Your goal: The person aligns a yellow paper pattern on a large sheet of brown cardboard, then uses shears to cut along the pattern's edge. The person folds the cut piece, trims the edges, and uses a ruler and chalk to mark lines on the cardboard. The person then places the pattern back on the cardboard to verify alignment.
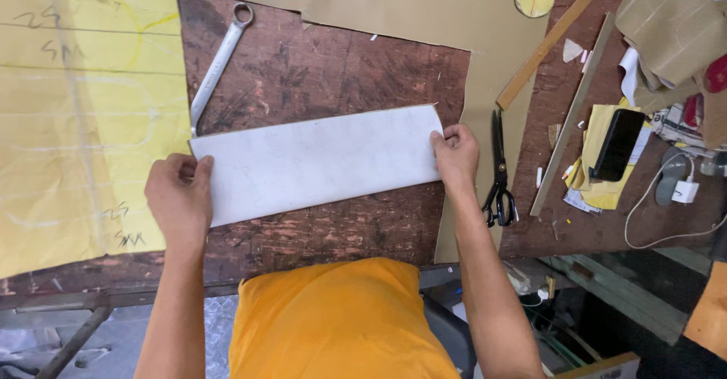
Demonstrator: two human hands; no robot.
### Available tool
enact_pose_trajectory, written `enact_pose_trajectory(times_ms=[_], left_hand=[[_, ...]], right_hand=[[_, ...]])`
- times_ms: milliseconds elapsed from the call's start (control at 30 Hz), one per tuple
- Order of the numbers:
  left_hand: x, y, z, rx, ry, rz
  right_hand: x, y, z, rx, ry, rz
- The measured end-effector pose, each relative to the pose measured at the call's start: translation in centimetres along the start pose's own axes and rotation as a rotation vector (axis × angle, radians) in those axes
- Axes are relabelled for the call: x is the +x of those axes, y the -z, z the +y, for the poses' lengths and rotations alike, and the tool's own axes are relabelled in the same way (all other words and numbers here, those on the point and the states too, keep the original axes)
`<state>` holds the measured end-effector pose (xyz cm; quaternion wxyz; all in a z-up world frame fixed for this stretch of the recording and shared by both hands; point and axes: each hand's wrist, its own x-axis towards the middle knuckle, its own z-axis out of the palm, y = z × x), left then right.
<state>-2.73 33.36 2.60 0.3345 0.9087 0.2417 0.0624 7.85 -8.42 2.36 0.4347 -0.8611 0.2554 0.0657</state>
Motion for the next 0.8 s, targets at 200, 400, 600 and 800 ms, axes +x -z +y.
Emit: enact_pose_trajectory(times_ms=[200,400,600,800], left_hand=[[0.2,0.3,0.9,-0.066,0.184,-0.087],[0.4,0.6,0.8,-0.067,0.196,-0.085],[0.9,0.5,1.0,-0.069,0.192,-0.058],[1.3,0.5,1.4,-0.049,0.25,-0.075]], right_hand=[[-0.2,0.0,0.3,0.016,-0.012,0.041],[0.2,-0.1,1.7,0.013,0.084,0.051],[0.3,-0.2,1.6,0.015,0.094,0.049],[0.2,-0.1,1.1,0.029,0.083,0.038]])
